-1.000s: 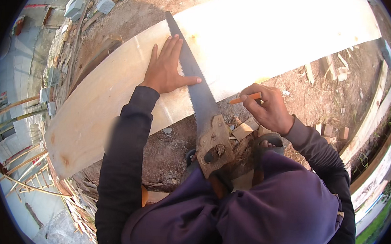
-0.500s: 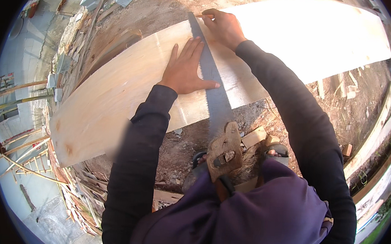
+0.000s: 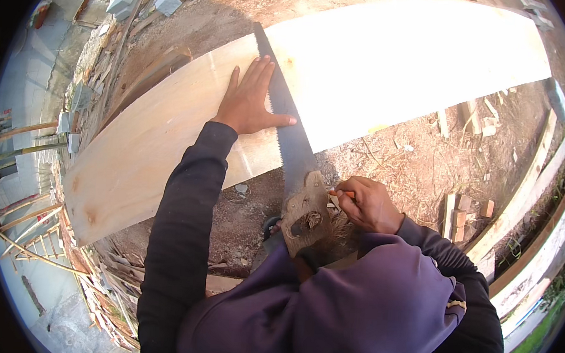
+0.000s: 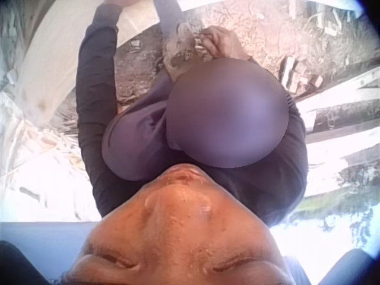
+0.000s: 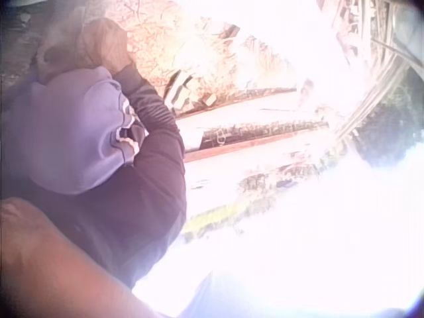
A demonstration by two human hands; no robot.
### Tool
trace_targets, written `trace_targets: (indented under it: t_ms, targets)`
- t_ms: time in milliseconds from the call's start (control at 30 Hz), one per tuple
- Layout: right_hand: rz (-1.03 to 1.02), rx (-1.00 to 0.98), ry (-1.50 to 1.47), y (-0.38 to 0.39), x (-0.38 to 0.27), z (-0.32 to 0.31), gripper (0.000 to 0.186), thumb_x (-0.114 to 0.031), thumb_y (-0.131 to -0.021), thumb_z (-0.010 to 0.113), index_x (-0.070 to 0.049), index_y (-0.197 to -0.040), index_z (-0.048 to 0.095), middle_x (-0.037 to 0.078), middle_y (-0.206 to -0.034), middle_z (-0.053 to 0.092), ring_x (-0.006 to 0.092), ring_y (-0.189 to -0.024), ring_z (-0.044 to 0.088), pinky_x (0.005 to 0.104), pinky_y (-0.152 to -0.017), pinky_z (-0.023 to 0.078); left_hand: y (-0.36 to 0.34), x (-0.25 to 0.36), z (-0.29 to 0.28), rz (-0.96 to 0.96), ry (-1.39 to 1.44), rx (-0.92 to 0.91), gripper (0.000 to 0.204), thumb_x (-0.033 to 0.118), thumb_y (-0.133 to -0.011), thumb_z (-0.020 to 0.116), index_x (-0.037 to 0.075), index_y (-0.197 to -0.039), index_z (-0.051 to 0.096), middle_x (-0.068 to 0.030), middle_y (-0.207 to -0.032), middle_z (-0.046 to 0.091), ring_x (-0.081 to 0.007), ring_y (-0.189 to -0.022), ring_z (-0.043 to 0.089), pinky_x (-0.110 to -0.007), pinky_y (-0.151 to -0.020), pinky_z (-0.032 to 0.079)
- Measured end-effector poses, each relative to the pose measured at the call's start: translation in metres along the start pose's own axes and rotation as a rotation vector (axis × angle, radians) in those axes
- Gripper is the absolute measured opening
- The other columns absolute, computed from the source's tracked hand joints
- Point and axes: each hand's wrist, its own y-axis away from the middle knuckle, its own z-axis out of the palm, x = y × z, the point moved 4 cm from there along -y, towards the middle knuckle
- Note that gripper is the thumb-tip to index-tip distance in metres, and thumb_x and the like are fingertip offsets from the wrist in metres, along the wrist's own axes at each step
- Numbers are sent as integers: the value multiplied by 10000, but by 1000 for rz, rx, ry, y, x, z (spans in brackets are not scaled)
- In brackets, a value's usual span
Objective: The person marks a line on a wooden plank using a pencil and a metal ruler, then uses a hand saw to cut along the marked line. After cutting, the person lifts the plank and places it onto a wooden frame structure.
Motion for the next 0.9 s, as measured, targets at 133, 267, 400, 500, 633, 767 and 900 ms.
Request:
trace_targets:
  t_ms: [133, 267, 400, 500, 633, 767, 900]
  targets:
    - [350, 163, -150, 50, 22, -7, 187, -140, -1001, 602, -61, -1154, 676, 144, -849, 712, 280, -741, 727, 398, -658, 572, -10, 5, 0, 24, 24, -1, 1268, 697, -708, 792, 18, -1612, 217, -175, -1693, 197, -306, -1589, 117, -556, -1277, 57]
    - [439, 304, -526, 69, 36, 2, 272, -202, -1063, 549, -56, -1281, 619, 162, -1002, 744, 279, -899, 746, 394, -788, 584, -5, 1, -10, 47, 61, 53, 1247, 651, -705, 826, 2, -1597, 243, -190, -1681, 227, -318, -1577, 167, -575, -1269, 75]
    - [157, 281, -354, 68, 30, 25, 471, -350, -1033, 602, -36, -1382, 564, 227, -1175, 674, 368, -1052, 679, 475, -872, 533, -8, 1, 1, 65, 100, 48, 1111, 468, -774, 839, 7, -1594, 249, -207, -1675, 235, -367, -1564, 193, -613, -1242, 99]
    - [310, 260, -292, 92, 38, -12, 445, -284, -1084, 496, -51, -1462, 513, 204, -1246, 658, 314, -1144, 641, 460, -941, 527, -19, -11, 3, 156, 137, 119, 878, 386, -892, 758, -13, -1550, 335, -232, -1632, 310, -404, -1524, 267, -542, -1235, 217]
    - [548, 509, -224, 172, 59, -48, 581, -172, -1035, 523, -93, -1572, 315, 254, -1186, 665, 424, -1011, 666, 494, -871, 530, -27, -8, -14, 173, -34, 141, 701, 345, -955, 706, -17, -1488, 429, -252, -1519, 440, -429, -1430, 394, -487, -1192, 326]
    - [947, 796, -134, 311, 60, -59, 564, -113, -1024, 509, -31, -1527, 267, 222, -1021, 707, 442, -844, 679, 508, -804, 533, -29, 8, -27, 321, -235, 84, 546, 291, -1015, 616, 89, -1506, 487, -256, -1516, 440, -456, -1398, 417, -526, -1151, 347]
    - [1091, 1110, 51, 466, 14, -42, 253, -181, -1062, 478, 5, -1233, 453, 208, -939, 655, 396, -875, 668, 474, -792, 516, -28, -2, -27, 576, -336, 70, 466, 223, -1035, 549, 27, -1457, 506, -248, -1558, 392, -437, -1419, 404, -527, -1160, 341]
